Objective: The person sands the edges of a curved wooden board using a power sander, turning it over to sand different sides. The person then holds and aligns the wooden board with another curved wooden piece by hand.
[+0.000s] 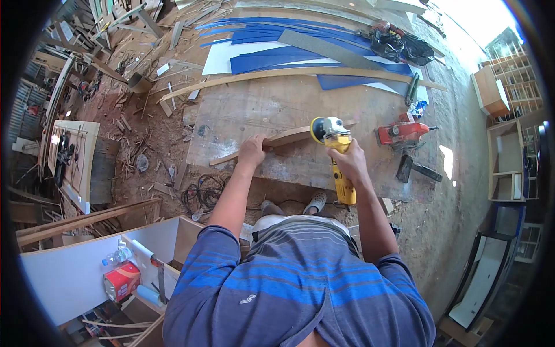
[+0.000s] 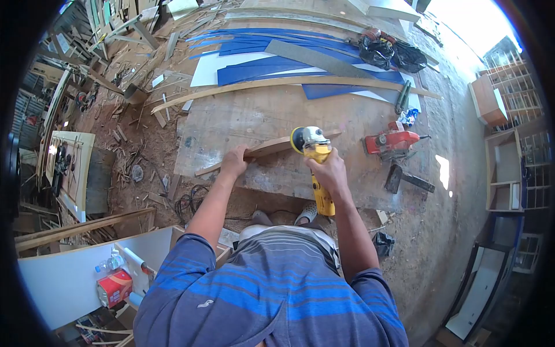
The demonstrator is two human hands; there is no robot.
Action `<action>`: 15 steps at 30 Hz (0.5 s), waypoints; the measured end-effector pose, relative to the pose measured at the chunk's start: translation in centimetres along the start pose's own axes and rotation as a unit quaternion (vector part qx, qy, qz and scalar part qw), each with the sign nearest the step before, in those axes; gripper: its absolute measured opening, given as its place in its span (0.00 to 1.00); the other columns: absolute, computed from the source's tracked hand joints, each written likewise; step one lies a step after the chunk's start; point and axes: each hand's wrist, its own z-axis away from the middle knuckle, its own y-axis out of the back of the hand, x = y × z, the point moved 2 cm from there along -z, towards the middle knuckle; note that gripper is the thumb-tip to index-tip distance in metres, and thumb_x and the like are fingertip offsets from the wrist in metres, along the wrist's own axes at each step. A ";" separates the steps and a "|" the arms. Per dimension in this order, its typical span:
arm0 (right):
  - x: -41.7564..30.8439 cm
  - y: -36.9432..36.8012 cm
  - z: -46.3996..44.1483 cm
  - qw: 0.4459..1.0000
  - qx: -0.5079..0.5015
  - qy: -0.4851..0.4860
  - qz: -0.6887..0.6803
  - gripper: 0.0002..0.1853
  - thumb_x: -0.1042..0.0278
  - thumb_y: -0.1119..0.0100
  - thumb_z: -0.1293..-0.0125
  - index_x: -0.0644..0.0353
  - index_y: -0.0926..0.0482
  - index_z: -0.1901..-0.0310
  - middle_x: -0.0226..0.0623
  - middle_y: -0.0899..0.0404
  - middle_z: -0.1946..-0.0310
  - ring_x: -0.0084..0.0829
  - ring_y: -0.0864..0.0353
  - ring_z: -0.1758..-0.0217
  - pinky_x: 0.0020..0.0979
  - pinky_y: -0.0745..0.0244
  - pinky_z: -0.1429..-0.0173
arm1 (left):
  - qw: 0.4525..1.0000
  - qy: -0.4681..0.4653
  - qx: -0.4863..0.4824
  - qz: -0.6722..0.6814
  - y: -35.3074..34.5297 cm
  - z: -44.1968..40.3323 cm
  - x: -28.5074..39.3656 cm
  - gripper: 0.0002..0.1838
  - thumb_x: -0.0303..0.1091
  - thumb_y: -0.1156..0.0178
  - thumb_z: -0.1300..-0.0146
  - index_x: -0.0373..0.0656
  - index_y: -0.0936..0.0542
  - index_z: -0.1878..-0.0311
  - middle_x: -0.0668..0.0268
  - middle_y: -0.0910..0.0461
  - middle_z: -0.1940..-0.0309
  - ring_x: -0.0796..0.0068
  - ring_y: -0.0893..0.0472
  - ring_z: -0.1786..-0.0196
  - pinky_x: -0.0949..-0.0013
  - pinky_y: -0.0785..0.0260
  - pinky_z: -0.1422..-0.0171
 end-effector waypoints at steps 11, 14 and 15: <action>-4.8 -5.3 1.7 0.992 -0.038 0.056 0.109 0.36 0.45 0.23 0.39 0.70 0.27 0.46 0.65 0.11 0.54 0.63 0.11 0.46 0.55 0.16 0.39 | 0.995 -0.056 0.080 -0.033 -0.4 1.3 0.3 0.05 0.30 0.44 0.27 0.48 0.22 0.52 0.58 0.15 0.52 0.50 0.17 0.44 0.48 0.25 0.39; -6.4 -6.1 2.1 0.990 -0.051 0.057 0.117 0.35 0.48 0.24 0.39 0.69 0.27 0.44 0.65 0.11 0.53 0.62 0.10 0.46 0.55 0.17 0.38 | 0.993 -0.062 0.091 -0.051 -0.9 1.2 -0.2 0.05 0.30 0.43 0.27 0.48 0.21 0.52 0.59 0.15 0.52 0.51 0.16 0.44 0.48 0.25 0.39; -7.1 -6.1 2.4 0.989 -0.057 0.057 0.122 0.34 0.48 0.25 0.38 0.69 0.27 0.44 0.65 0.11 0.53 0.62 0.10 0.46 0.55 0.17 0.38 | 0.992 -0.066 0.090 -0.053 -1.3 1.1 -0.5 0.05 0.29 0.43 0.27 0.48 0.21 0.51 0.59 0.15 0.52 0.51 0.16 0.44 0.48 0.25 0.39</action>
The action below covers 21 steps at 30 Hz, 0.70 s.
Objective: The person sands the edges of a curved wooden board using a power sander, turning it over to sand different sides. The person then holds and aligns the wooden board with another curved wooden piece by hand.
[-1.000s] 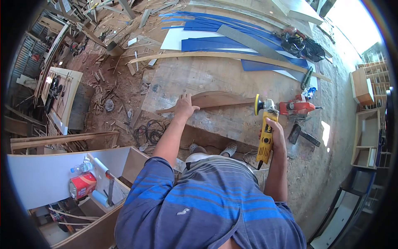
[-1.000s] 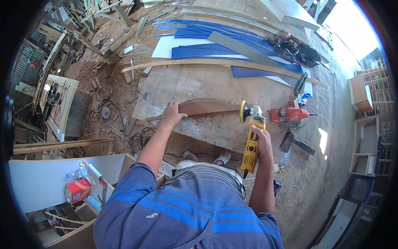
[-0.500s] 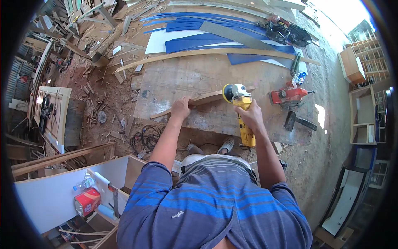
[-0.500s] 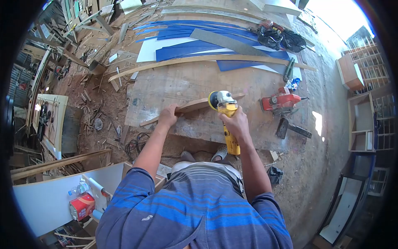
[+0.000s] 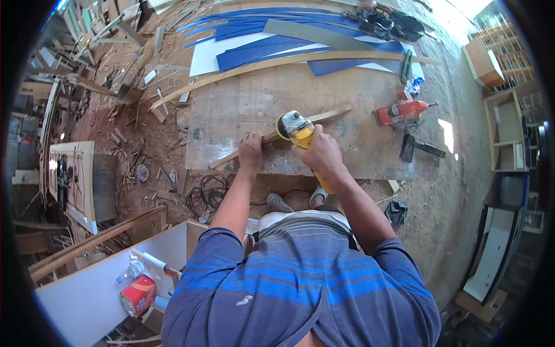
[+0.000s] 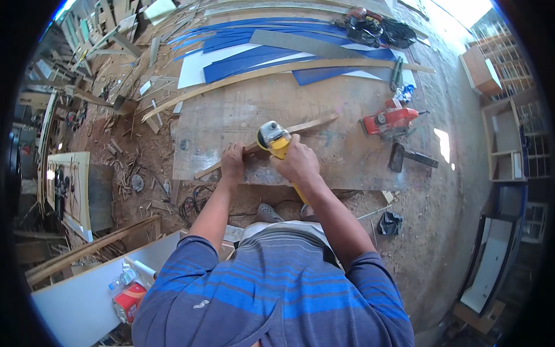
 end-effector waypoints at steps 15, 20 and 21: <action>0.6 1.0 -1.4 0.999 -0.011 -0.037 -0.015 0.32 0.54 0.28 0.39 0.71 0.27 0.43 0.64 0.11 0.53 0.63 0.10 0.46 0.54 0.16 0.37 | 1.000 -0.015 0.001 0.006 0.4 -0.1 0.5 0.11 0.42 0.32 0.28 0.47 0.20 0.52 0.60 0.16 0.54 0.52 0.16 0.46 0.49 0.25 0.42; 1.6 1.5 -1.9 0.999 -0.004 -0.049 -0.009 0.33 0.51 0.28 0.39 0.72 0.27 0.44 0.65 0.11 0.53 0.63 0.10 0.45 0.53 0.16 0.37 | 1.000 -0.013 0.002 0.014 0.7 -0.2 0.8 0.11 0.42 0.33 0.28 0.47 0.20 0.52 0.60 0.17 0.55 0.51 0.16 0.47 0.49 0.26 0.42; 2.1 1.4 -2.2 0.999 0.000 -0.053 -0.008 0.33 0.49 0.27 0.38 0.71 0.26 0.44 0.65 0.11 0.53 0.62 0.10 0.44 0.53 0.16 0.37 | 1.000 -0.020 0.004 0.012 0.5 -0.2 0.6 0.12 0.43 0.33 0.28 0.47 0.20 0.52 0.60 0.17 0.55 0.51 0.17 0.47 0.49 0.26 0.42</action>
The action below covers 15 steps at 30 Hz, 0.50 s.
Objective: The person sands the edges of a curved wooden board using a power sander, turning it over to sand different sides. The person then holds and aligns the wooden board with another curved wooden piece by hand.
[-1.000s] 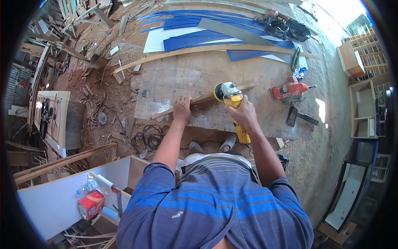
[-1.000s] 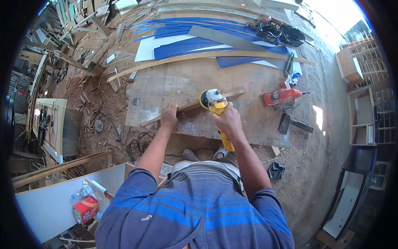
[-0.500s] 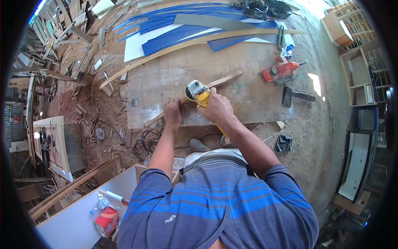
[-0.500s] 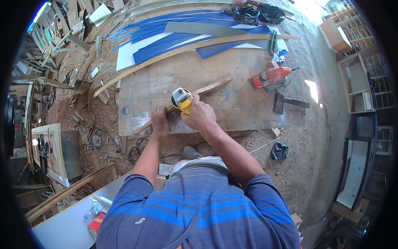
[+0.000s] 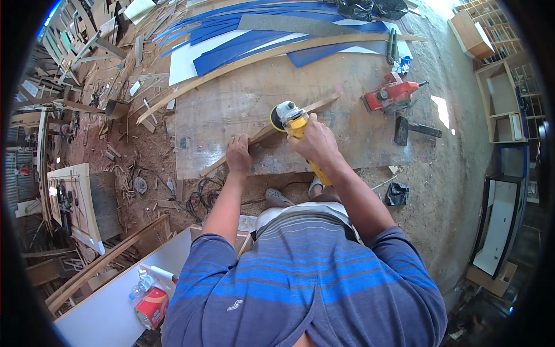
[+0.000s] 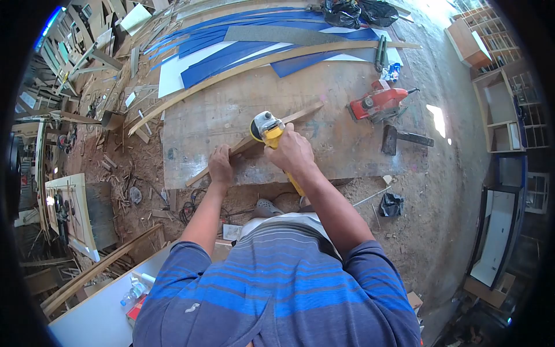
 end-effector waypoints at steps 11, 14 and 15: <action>2.8 0.5 -1.1 0.999 0.009 -0.012 -0.037 0.34 0.48 0.27 0.38 0.73 0.24 0.45 0.65 0.12 0.50 0.61 0.11 0.43 0.52 0.17 0.36 | 1.000 -0.015 -0.007 -0.001 0.5 -0.1 0.1 0.14 0.45 0.33 0.27 0.47 0.21 0.51 0.59 0.18 0.54 0.50 0.17 0.46 0.48 0.26 0.41; 3.9 0.6 -1.8 0.999 0.012 -0.025 -0.042 0.35 0.47 0.26 0.39 0.73 0.23 0.45 0.64 0.12 0.49 0.61 0.12 0.41 0.52 0.17 0.36 | 1.000 -0.022 0.002 0.001 0.0 0.0 -0.3 0.15 0.47 0.33 0.28 0.47 0.21 0.51 0.59 0.18 0.55 0.50 0.18 0.47 0.49 0.26 0.41; 4.2 0.9 -1.8 0.998 0.013 -0.027 -0.046 0.35 0.46 0.26 0.40 0.73 0.23 0.45 0.64 0.12 0.49 0.61 0.12 0.41 0.51 0.17 0.36 | 1.000 -0.021 0.002 -0.002 -0.1 -0.1 -0.4 0.15 0.47 0.33 0.28 0.47 0.21 0.51 0.60 0.18 0.55 0.51 0.18 0.47 0.49 0.26 0.41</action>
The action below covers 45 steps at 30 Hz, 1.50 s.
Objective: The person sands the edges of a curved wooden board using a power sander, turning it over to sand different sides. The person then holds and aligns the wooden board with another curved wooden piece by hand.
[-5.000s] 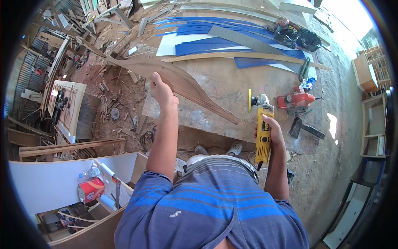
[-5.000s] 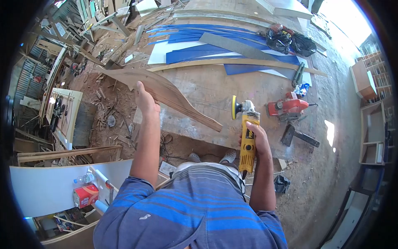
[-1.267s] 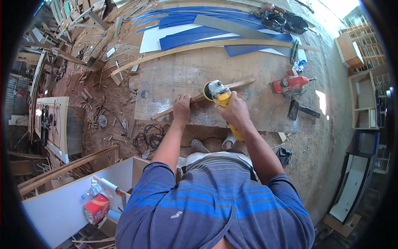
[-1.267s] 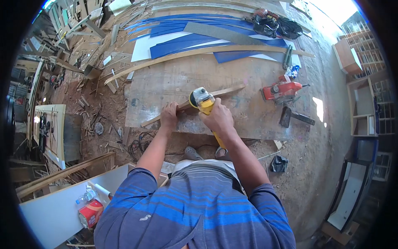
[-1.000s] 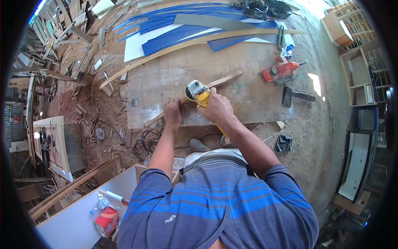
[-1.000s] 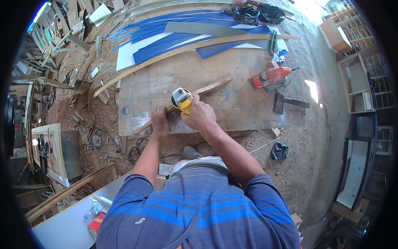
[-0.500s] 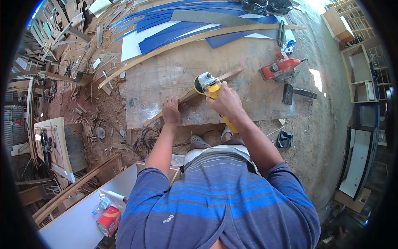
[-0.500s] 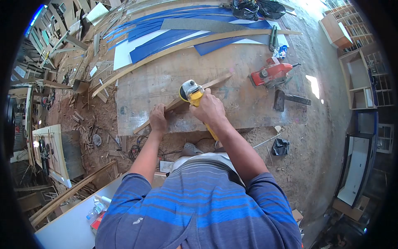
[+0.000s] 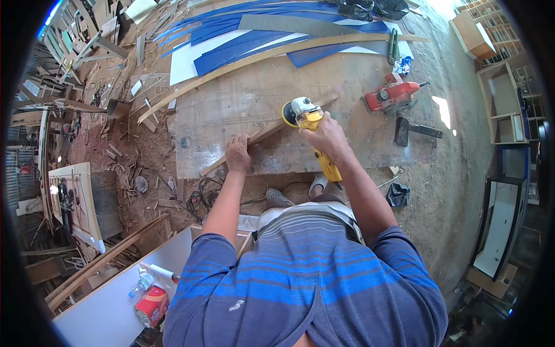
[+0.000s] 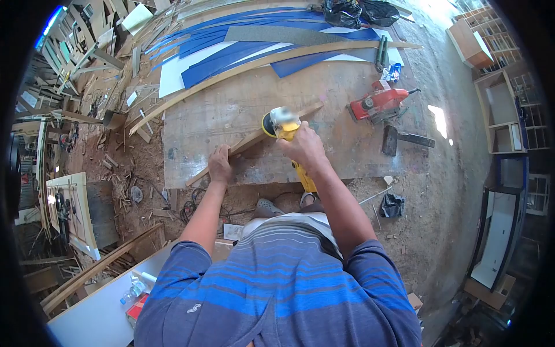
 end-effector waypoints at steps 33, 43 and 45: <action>-2.0 -0.6 1.2 0.998 -0.031 0.048 -0.003 0.35 0.47 0.27 0.38 0.72 0.28 0.45 0.66 0.11 0.57 0.64 0.10 0.48 0.55 0.16 0.39 | 0.991 0.057 -0.118 0.003 0.6 -4.3 3.5 0.19 0.53 0.25 0.37 0.48 0.15 0.56 0.57 0.11 0.59 0.47 0.11 0.52 0.46 0.19 0.48; 0.6 0.6 -1.2 1.000 -0.020 0.019 0.009 0.36 0.47 0.29 0.39 0.74 0.27 0.43 0.67 0.12 0.53 0.63 0.11 0.44 0.53 0.16 0.36 | 0.996 -0.008 -0.087 -0.004 -0.1 -3.9 2.6 0.18 0.54 0.28 0.34 0.49 0.15 0.56 0.59 0.12 0.59 0.49 0.12 0.54 0.47 0.19 0.50; 1.3 1.0 -2.0 0.999 -0.034 0.001 0.004 0.39 0.44 0.28 0.40 0.74 0.25 0.43 0.66 0.12 0.50 0.61 0.11 0.42 0.52 0.16 0.35 | 0.997 -0.017 -0.081 -0.008 -0.2 -3.9 2.4 0.18 0.55 0.28 0.33 0.49 0.15 0.57 0.59 0.12 0.60 0.50 0.12 0.54 0.47 0.19 0.51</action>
